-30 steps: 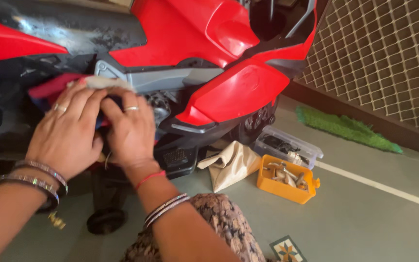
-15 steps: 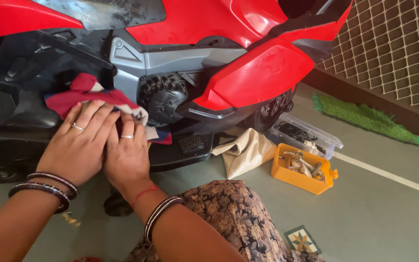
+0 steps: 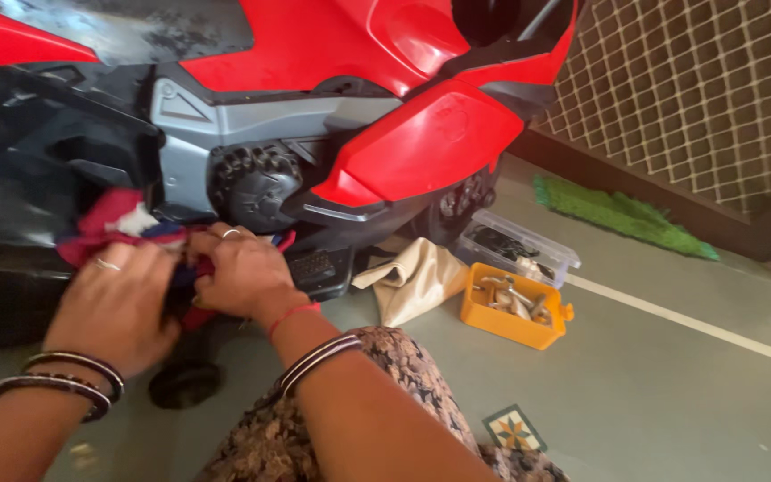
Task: The person wipes the side panels, engine area, and seat of a red motorcycle using a multi-colored cloth. The cleaning action is continuous and covers various surfaces of the vehicle.
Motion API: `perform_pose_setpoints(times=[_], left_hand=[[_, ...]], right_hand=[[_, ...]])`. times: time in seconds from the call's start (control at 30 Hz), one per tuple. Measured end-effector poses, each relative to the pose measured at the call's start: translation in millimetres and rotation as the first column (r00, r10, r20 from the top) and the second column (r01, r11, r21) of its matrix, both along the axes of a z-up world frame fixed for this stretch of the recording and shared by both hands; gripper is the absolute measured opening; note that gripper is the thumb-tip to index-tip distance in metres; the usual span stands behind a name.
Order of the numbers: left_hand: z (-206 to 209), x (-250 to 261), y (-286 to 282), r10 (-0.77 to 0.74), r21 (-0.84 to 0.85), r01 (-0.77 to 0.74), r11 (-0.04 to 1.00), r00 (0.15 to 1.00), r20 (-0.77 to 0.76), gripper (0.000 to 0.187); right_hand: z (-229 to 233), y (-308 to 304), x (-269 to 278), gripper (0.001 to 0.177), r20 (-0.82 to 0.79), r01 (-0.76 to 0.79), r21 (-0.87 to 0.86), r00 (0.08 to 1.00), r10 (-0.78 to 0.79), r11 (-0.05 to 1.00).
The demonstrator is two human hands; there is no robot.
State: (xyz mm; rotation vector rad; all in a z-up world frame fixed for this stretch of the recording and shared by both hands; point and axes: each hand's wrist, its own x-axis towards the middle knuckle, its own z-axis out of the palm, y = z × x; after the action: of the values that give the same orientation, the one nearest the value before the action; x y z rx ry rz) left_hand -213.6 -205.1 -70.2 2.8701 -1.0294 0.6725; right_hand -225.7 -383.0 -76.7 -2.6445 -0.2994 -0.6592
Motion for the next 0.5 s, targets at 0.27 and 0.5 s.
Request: perform_pose_setpoints(times=[0.27, 0.5], left_hand=[[-31.6, 7.2, -19.5, -0.109, -0.052, 0.111, 0.992, 0.993, 0.046, 0.058], [-15.9, 21.8, -5.4, -0.174, -0.057, 0.174, 0.983, 0.985, 0.005, 0.052]], right_hand=[[-4.6, 12.4, -11.1, 0.060, -0.234, 0.217, -0.236, 0.933, -0.273, 0.947], [-15.7, 14.9, -3.2, 0.065, -0.271, 0.176, -0.251, 0.931, -0.243, 0.952]])
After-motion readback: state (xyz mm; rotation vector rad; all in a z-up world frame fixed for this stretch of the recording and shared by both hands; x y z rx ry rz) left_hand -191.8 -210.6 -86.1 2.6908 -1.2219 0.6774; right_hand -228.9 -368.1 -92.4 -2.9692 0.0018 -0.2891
